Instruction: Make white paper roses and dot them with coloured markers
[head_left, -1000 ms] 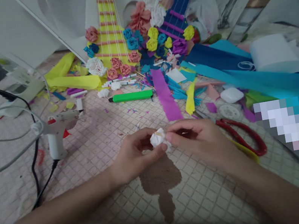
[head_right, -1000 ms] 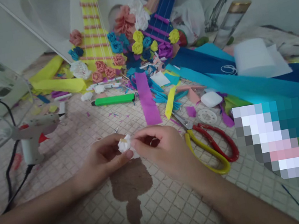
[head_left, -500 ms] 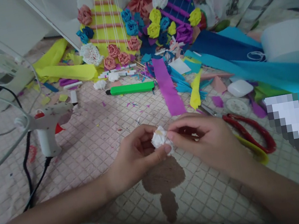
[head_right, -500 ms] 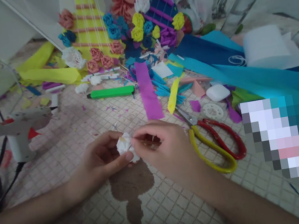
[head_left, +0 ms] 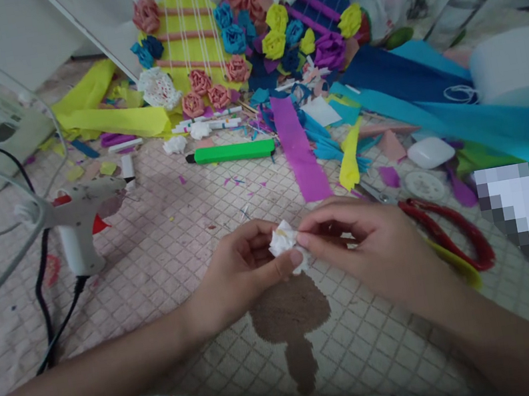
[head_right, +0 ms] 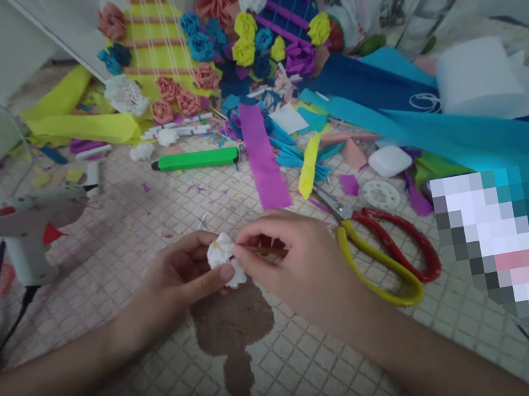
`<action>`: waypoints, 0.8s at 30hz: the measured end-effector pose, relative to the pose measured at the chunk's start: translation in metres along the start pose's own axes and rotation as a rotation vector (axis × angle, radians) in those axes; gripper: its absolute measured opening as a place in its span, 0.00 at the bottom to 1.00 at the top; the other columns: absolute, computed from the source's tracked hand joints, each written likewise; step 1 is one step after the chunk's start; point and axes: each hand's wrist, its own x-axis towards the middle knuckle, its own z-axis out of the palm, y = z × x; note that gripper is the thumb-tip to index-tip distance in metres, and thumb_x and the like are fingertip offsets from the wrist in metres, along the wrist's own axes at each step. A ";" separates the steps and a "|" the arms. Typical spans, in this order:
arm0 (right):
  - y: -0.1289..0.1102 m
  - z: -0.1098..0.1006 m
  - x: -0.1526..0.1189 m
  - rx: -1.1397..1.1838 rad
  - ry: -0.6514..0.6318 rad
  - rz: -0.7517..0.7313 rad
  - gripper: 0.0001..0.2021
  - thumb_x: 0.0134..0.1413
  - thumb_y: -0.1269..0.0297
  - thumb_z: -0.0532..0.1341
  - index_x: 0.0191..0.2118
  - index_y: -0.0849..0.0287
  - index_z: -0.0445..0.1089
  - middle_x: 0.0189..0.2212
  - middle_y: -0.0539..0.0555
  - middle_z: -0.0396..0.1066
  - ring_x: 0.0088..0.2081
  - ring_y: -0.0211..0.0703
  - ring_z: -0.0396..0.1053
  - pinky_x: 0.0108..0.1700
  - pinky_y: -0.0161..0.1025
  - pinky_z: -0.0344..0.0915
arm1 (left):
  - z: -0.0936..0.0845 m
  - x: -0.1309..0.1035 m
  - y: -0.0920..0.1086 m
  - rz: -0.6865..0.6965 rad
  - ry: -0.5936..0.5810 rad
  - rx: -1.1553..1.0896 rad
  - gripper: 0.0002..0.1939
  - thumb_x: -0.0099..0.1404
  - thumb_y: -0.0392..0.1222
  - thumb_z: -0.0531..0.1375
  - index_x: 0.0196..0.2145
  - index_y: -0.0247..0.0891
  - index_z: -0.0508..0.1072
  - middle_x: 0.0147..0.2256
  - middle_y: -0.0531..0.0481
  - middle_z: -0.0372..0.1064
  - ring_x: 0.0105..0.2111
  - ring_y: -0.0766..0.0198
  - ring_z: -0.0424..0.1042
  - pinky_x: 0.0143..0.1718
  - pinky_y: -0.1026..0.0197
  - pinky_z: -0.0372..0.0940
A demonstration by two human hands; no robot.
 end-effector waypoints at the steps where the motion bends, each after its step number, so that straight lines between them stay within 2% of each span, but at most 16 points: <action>1: 0.000 0.000 0.000 -0.003 -0.001 -0.001 0.02 0.48 0.70 0.62 0.29 0.57 0.72 0.29 0.47 0.73 0.31 0.34 0.69 0.29 0.30 0.64 | -0.001 0.000 0.000 -0.003 -0.001 -0.013 0.10 0.53 0.33 0.65 0.32 0.32 0.68 0.26 0.56 0.69 0.25 0.74 0.69 0.28 0.72 0.65; 14: -0.001 -0.004 0.001 0.059 -0.050 0.022 0.01 0.50 0.66 0.63 0.30 0.55 0.72 0.31 0.49 0.74 0.34 0.40 0.71 0.33 0.35 0.67 | -0.003 -0.004 0.002 0.013 0.023 -0.036 0.09 0.54 0.32 0.64 0.33 0.33 0.69 0.28 0.55 0.70 0.27 0.72 0.69 0.29 0.69 0.66; 19: -0.002 -0.003 0.000 0.081 -0.058 0.056 0.01 0.49 0.66 0.63 0.30 0.55 0.72 0.32 0.48 0.75 0.35 0.39 0.71 0.32 0.34 0.67 | -0.004 -0.004 0.002 0.045 -0.010 -0.035 0.08 0.54 0.32 0.64 0.33 0.33 0.69 0.29 0.53 0.70 0.29 0.70 0.70 0.30 0.68 0.65; 24: -0.003 -0.002 0.000 0.104 -0.062 0.082 0.01 0.49 0.66 0.63 0.29 0.56 0.72 0.31 0.48 0.74 0.33 0.37 0.71 0.31 0.32 0.66 | -0.005 -0.004 0.004 0.012 -0.020 0.008 0.07 0.54 0.33 0.64 0.32 0.34 0.69 0.26 0.56 0.68 0.23 0.74 0.66 0.26 0.70 0.62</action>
